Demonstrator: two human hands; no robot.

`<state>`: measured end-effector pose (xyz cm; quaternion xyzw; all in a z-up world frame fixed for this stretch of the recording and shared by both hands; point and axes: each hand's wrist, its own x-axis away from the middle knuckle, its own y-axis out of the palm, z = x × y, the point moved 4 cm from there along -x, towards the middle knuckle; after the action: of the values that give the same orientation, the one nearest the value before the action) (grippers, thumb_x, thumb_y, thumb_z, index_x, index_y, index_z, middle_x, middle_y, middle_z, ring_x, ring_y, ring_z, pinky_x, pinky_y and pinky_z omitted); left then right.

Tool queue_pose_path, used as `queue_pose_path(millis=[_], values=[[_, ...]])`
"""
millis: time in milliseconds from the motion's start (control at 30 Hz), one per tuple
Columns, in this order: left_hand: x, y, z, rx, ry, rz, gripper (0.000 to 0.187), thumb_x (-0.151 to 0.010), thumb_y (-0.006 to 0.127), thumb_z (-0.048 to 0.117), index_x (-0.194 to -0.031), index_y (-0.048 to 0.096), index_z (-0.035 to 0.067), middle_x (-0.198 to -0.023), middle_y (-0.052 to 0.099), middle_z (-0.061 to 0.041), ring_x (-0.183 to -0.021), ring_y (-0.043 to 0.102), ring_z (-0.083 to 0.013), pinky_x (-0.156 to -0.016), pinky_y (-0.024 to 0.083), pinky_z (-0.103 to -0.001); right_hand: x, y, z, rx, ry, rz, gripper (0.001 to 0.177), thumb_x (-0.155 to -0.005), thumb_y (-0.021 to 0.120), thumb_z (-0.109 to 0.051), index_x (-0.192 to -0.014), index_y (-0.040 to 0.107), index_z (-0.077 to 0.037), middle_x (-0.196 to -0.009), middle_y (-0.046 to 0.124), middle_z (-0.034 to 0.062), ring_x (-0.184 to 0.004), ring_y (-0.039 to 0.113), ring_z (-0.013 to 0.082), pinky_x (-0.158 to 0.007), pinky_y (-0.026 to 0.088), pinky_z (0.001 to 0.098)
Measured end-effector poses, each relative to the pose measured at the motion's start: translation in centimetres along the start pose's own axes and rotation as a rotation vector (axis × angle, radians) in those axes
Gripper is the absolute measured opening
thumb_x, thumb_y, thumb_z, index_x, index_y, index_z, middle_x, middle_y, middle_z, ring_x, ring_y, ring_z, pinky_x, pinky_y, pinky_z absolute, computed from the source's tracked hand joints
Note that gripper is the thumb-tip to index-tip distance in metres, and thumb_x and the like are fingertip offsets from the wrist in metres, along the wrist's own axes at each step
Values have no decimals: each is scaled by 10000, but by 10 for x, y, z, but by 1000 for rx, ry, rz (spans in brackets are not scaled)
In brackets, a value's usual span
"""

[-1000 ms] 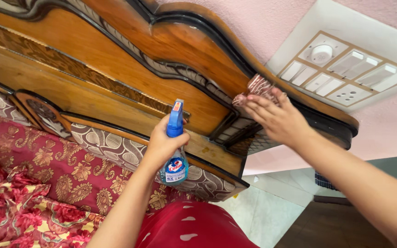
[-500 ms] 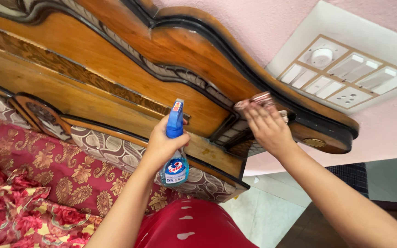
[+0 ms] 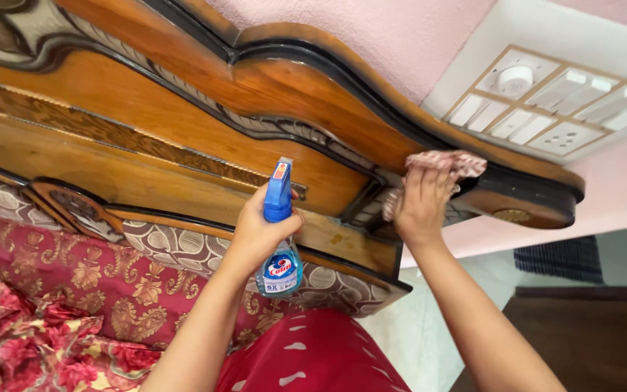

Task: The person cleans the wooden headboard of a bed and an adjacent light switch panel using a spray bottle and a cloth.

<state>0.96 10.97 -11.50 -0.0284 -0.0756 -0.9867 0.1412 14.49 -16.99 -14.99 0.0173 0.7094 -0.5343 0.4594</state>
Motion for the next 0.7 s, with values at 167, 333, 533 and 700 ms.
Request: queue_pose_path(millis=[167, 333, 533, 700], values=[[-9, -18, 2, -22, -17, -71, 385, -751, 761, 39, -1117, 643, 49, -820, 665, -5, -712, 643, -88, -659, 532, -259, -28, 30, -41, 4, 62, 156, 562, -1074, 586, -156, -1571, 390, 17, -1668, 260, 266, -1588, 99, 450, -1293, 32, 584], [-18, -31, 14, -44, -60, -206, 378, -749, 765, 38, -1104, 636, 55, -787, 653, -10, -681, 639, -98, -628, 523, -268, -12, 29, -62, -90, 196, 138, 544, -1087, 520, -114, -1570, 346, 69, -1661, 266, 298, -1595, 123, 481, -1319, 98, 559], [-23, -53, 29, -107, -115, -363, 349, -760, 769, 51, -1077, 622, 61, -779, 641, -7, -662, 623, -100, -581, 506, -280, -35, 19, -75, -241, 699, 587, 553, -1143, 441, -88, -1607, 227, 121, -1697, 182, 350, -1620, 132, 476, -1329, 104, 510], [-25, -80, 40, -193, -100, -444, 344, -761, 770, 54, -1075, 632, 72, -774, 649, -8, -666, 623, -92, -586, 513, -274, -62, -21, -60, 107, 819, 744, 481, -1035, 497, 4, -1516, 476, 16, -1528, 375, 281, -1442, 393, 405, -1243, 316, 448]])
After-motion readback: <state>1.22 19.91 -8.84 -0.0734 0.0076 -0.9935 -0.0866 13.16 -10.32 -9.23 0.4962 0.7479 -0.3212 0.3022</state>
